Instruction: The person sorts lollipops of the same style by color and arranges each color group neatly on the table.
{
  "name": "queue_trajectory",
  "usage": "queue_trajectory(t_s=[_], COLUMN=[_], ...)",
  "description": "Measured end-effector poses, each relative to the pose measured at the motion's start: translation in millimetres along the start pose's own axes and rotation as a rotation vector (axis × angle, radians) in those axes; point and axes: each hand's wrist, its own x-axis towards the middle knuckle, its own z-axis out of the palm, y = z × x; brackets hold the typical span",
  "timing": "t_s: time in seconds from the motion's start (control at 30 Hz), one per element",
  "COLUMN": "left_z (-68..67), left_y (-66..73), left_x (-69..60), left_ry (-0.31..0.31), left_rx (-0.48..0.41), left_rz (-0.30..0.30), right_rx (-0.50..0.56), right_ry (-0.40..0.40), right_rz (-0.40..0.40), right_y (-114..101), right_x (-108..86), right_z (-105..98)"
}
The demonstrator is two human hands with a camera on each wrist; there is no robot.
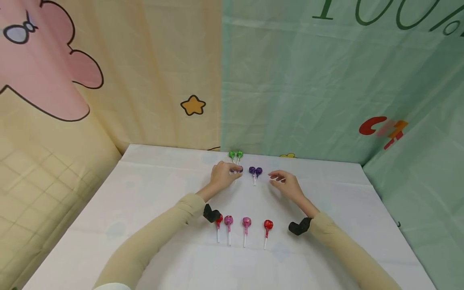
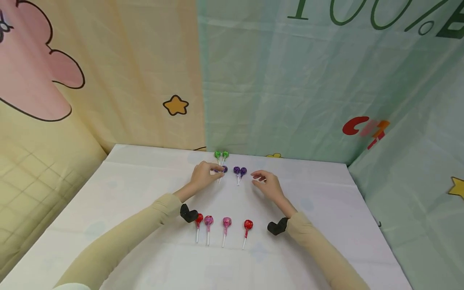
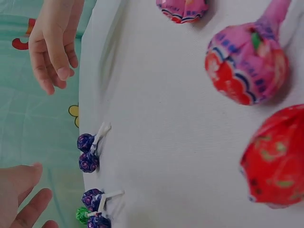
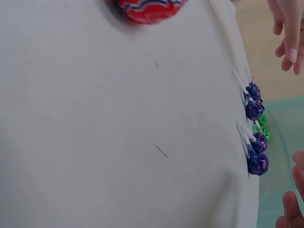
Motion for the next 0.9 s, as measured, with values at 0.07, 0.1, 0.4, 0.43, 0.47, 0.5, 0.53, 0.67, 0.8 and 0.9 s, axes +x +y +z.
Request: queue_trajectory(t_s=[0.07, 0.1, 0.4, 0.43, 0.47, 0.5, 0.53, 0.67, 0.8, 0.9], left_z=[-2.5, -4.1, -17.5, -18.2, -18.9, -19.4, -19.9, -23.1, -24.8, -25.2], left_y=[-2.5, -3.6, -14.2, -16.0, -17.3, -18.4, -19.4, -22.3, -26.8, -30.6], left_x=[-7.0, -10.5, -45.8, -49.9, -54.1, -58.3, -62.4, -78.9, -92.9, -101.5], left_ry=[-0.002, -0.001, -0.008, -0.015, -0.019, -0.024, -0.028, -0.051, -0.089, -0.125], left_rx=[-0.014, -0.017, -0.063, -0.073, -0.084, -0.097, -0.103, -0.134, -0.151, -0.18], left_rz=[0.003, 0.003, -0.009, -0.013, -0.016, -0.022, -0.029, -0.055, -0.08, -0.095], right_rx=[0.006, 0.007, -0.011, -0.01, -0.011, -0.009, -0.007, 0.013, 0.039, 0.05], right_ry=[-0.008, -0.011, -0.064, -0.071, -0.079, -0.086, -0.09, -0.119, -0.162, -0.193], right_rz=[-0.007, -0.014, -0.027, -0.029, -0.032, -0.032, -0.035, -0.043, -0.05, -0.04], right_y=[-2.1, -3.1, -10.5, -11.0, -11.0, -11.4, -11.2, -12.8, -14.3, -14.8], right_x=[-7.3, -10.9, -41.7, -44.7, -47.7, -50.7, -53.5, -64.2, -73.6, -79.7], right_z=[-0.4, -0.6, -1.1, -0.9, -0.9, -0.9, -0.9, -1.7, -2.7, -3.0])
